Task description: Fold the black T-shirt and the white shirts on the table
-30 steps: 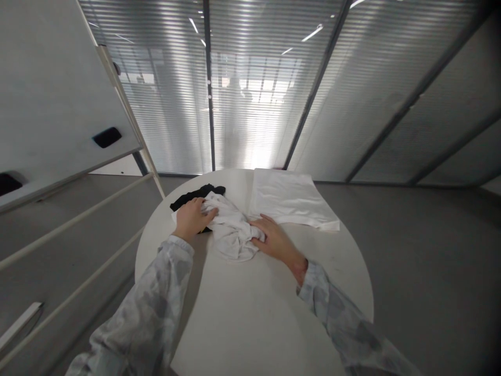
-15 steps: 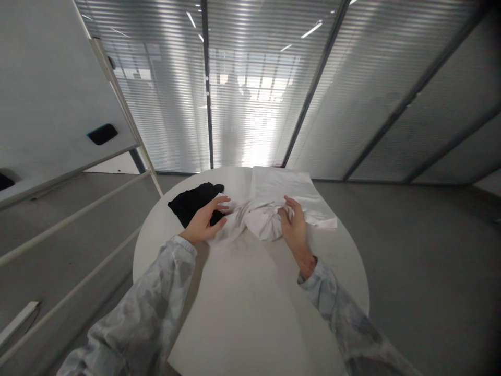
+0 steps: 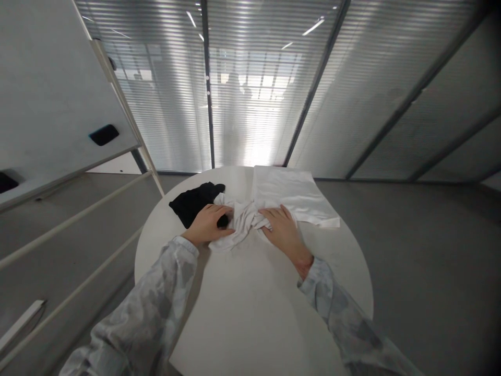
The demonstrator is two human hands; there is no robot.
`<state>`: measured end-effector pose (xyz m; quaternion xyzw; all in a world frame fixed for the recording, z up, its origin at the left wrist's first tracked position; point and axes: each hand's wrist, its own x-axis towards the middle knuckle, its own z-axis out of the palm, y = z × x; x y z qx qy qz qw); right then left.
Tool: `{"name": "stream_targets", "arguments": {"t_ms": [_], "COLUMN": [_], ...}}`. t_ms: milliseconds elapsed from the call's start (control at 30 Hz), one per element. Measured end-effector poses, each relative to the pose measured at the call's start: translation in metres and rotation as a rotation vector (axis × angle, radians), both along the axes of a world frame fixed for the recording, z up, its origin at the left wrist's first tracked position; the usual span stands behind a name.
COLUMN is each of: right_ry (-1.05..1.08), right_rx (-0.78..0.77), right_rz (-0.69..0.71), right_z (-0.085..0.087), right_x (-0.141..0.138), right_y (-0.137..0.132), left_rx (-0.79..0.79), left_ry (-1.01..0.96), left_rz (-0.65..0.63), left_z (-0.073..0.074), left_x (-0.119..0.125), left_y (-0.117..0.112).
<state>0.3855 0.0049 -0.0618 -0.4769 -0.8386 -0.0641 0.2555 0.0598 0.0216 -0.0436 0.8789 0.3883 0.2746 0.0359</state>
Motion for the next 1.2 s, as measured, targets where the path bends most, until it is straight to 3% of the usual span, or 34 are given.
{"name": "stream_targets", "arguments": {"t_ms": [133,400,533,667,833,967,1100,1200], "right_ry": [0.097,0.741,0.878,0.815,0.543,0.296,0.248,0.245], "right_rx": [-0.018,-0.184,-0.239,-0.233,-0.06,-0.057,-0.05,-0.086], "right_rz": [0.01,0.026,0.051,0.131,0.288,0.311,0.334,0.288], "right_z": [-0.001,0.002,0.006,0.007,0.015,0.028,0.039,0.043], "right_x": [0.001,-0.002,0.0,0.005,0.003,0.007,0.031,0.049], "right_y": [0.001,-0.01,-0.012,-0.015,-0.024,-0.024,-0.019,-0.018], "left_rx": [-0.016,0.009,-0.006,0.01,0.09,0.225,0.335,0.399], "left_ry": [0.015,-0.061,-0.002,0.064,0.037,-0.072,-0.193,-0.256], "left_rz": [-0.053,0.0,-0.001,-0.041,-0.026,0.127,0.346,0.335], "left_z": [0.0,-0.002,-0.007,-0.011,-0.009,-0.008,-0.004,-0.001], "left_x": [0.003,-0.001,-0.002,-0.002,-0.004,-0.005,-0.007,-0.007], "left_y": [-0.002,0.001,0.004,0.008,0.007,0.005,0.007,0.009]}}
